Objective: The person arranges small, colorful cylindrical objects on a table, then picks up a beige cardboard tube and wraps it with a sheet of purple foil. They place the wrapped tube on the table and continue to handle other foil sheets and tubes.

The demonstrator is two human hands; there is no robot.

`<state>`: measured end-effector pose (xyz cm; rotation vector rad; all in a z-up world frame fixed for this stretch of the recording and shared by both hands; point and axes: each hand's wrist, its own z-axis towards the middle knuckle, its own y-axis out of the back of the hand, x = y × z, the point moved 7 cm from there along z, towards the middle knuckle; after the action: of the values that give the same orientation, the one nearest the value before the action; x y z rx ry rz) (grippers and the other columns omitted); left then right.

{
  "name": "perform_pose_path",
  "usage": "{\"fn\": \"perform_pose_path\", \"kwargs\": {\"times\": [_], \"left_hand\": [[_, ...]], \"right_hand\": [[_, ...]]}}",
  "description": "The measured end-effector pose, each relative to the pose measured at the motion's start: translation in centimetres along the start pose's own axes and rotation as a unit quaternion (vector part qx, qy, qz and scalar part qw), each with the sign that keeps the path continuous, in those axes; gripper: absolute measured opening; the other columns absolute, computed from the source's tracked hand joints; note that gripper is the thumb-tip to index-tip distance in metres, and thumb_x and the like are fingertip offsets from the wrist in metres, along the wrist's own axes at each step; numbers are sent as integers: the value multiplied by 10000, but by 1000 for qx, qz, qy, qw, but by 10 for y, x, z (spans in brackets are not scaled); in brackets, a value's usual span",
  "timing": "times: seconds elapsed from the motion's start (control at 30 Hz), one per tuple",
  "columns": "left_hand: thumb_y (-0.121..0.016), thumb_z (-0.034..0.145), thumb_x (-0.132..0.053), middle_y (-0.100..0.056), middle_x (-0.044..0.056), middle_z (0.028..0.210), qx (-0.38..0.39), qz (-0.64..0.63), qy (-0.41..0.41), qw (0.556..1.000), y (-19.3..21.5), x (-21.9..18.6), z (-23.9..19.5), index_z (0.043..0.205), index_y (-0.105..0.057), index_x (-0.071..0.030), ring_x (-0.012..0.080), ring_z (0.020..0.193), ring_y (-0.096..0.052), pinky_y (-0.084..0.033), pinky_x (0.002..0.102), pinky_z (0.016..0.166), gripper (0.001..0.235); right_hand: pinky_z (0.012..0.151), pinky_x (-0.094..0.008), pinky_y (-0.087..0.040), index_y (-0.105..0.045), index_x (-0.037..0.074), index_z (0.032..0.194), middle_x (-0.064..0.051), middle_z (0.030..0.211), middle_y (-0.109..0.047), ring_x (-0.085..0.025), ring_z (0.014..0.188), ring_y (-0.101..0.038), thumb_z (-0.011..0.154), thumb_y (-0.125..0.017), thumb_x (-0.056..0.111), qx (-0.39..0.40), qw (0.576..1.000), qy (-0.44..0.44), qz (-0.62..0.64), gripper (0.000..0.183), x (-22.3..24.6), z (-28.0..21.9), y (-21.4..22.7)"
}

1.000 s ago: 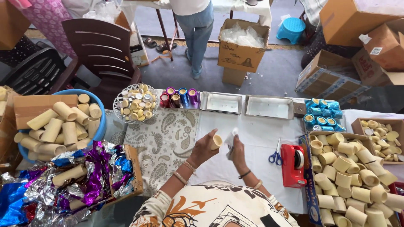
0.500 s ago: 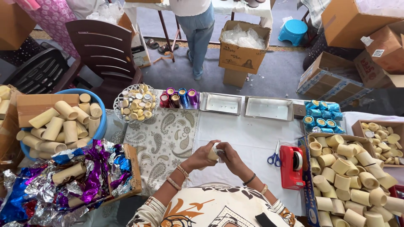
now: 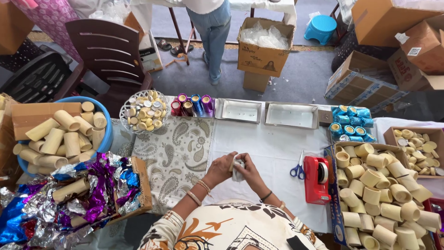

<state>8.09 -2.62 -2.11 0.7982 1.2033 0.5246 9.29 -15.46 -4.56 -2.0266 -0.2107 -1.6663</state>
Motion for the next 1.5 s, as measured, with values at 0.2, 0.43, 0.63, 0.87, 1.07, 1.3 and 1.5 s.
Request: {"fn": "perform_pose_path", "kwargs": {"times": [0.2, 0.43, 0.63, 0.87, 1.07, 1.3, 1.5], "left_hand": [[-899, 682, -118, -694, 122, 1053, -12, -192, 11, 981, -43, 43, -2, 1213, -551, -109, 345, 1014, -665, -550, 436, 869, 635], [-927, 683, -126, -700, 48, 1142, 1, -301, 87, 950, -81, 84, 36, 1173, -579, -140, 258, 1080, -685, -551, 360, 927, 601], [-882, 703, -65, -654, 57, 1266, -42, -230, 85, 968, -97, 101, 44, 1229, -599, -163, 282, 1195, -647, -542, 369, 1014, 606], [-901, 732, -198, -485, 142, 1453, -83, -79, -35, 993, -58, 55, 19, 1424, -533, -179, 401, 1326, -467, -426, 485, 1118, 784], [-832, 831, -178, -540, 95, 1388, 19, -271, 0, 962, -45, 32, -40, 1357, -597, -161, 254, 1194, -582, -555, 388, 970, 577], [-740, 946, 19, -682, 93, 1060, -48, -394, 157, 904, -98, 129, -102, 1133, -695, -42, 151, 878, -615, -552, 297, 764, 202], [-688, 883, 15, -633, 15, 1099, -79, -414, 162, 892, -6, 96, -130, 1111, -641, -59, 122, 963, -686, -608, 268, 839, 245]], "right_hand": [[690, -288, -511, -538, 87, 1153, -57, 968, -618, -141, 775, -570, 873, -739, 30, -20, 942, 60, -331, 350, 6, -23, 22], [784, -264, -513, -523, 70, 1163, -63, 1043, -631, -130, 918, -610, 869, -692, -27, -158, 956, 42, -244, 353, -55, -40, 103], [802, -247, -507, -496, 90, 1282, -43, 1105, -598, -129, 965, -609, 852, -655, -32, -229, 953, 14, -197, 474, -76, -62, 134], [847, -248, -489, -605, 57, 1200, -47, 1138, -648, -122, 986, -595, 899, -638, -27, -200, 970, -28, -135, 314, -84, -59, 131], [907, -269, -472, -597, 49, 1210, -30, 1166, -608, -111, 1050, -574, 943, -614, -35, -42, 998, -52, -12, 281, -87, -23, 53], [955, -257, -460, -479, 115, 1403, -3, 1250, -569, -85, 1127, -538, 957, -542, -44, 124, 980, -156, 0, 478, -95, -9, -39], [906, -304, -547, -602, 44, 1303, -57, 1122, -672, -141, 1046, -662, 802, -516, -207, 8, 986, -73, -147, 567, -102, -8, 24]]}}
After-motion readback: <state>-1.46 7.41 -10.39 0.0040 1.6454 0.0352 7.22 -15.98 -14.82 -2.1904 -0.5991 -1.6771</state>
